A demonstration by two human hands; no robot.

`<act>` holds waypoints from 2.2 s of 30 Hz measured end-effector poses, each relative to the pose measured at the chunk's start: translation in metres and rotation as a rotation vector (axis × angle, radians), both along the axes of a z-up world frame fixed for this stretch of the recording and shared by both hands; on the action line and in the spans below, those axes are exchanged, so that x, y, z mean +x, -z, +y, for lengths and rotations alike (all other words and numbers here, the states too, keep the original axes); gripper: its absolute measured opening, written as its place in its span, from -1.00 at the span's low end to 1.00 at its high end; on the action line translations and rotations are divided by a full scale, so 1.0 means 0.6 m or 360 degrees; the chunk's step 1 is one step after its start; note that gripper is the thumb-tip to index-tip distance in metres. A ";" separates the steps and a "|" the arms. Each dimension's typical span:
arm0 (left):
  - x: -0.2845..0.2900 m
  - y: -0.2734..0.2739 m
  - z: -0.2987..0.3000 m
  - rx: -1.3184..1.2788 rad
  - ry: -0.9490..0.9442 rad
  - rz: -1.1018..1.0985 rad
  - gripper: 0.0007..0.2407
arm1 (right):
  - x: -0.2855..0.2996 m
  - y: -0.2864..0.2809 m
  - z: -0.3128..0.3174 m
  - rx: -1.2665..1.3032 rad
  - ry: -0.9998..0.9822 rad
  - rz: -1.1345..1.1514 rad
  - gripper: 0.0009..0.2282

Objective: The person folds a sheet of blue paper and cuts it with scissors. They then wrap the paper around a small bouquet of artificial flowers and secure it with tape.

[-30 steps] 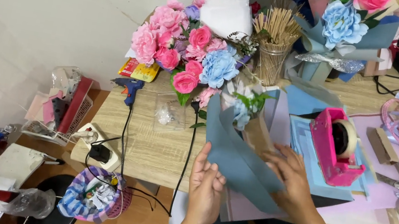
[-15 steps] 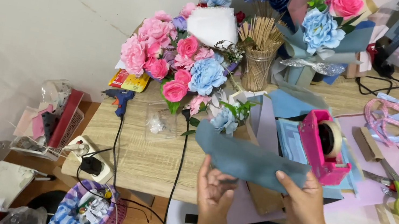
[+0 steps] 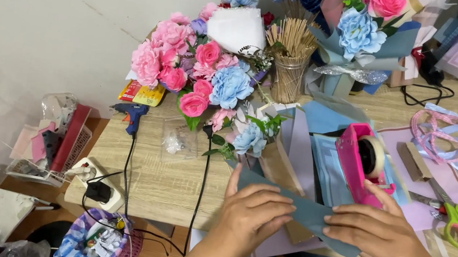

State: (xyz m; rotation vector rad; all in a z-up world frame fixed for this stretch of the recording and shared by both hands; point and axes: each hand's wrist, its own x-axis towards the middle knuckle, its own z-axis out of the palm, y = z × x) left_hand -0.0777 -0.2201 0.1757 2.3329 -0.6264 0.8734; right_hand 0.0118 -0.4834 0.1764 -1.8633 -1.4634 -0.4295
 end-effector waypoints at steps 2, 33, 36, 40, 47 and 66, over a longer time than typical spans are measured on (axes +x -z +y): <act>0.001 0.014 -0.001 -0.0176 0.0071 0.0124 -0.88 | 0.002 0.003 -0.012 -0.0081 0.0021 -0.0175 -0.79; -0.014 0.063 -0.006 -0.0411 0.0090 0.0258 -0.90 | 0.015 0.007 -0.030 -0.0233 0.0005 -0.0196 -0.74; -0.014 0.071 -0.003 -0.0567 0.0082 0.0443 -0.97 | 0.014 0.001 -0.032 -0.0250 0.0025 -0.0256 -0.76; -0.012 0.075 -0.001 -0.0982 0.0245 0.0728 -0.97 | 0.010 -0.001 -0.040 -0.0384 -0.0001 -0.0388 -0.71; -0.021 0.080 0.000 -0.1814 0.0122 0.1377 -0.95 | -0.018 -0.012 -0.022 -0.0421 -0.0001 -0.0540 -0.74; 0.059 0.124 0.210 -0.1968 -0.1062 0.0639 -0.87 | 0.092 0.079 -0.077 -0.0552 -0.0270 -0.0739 -0.67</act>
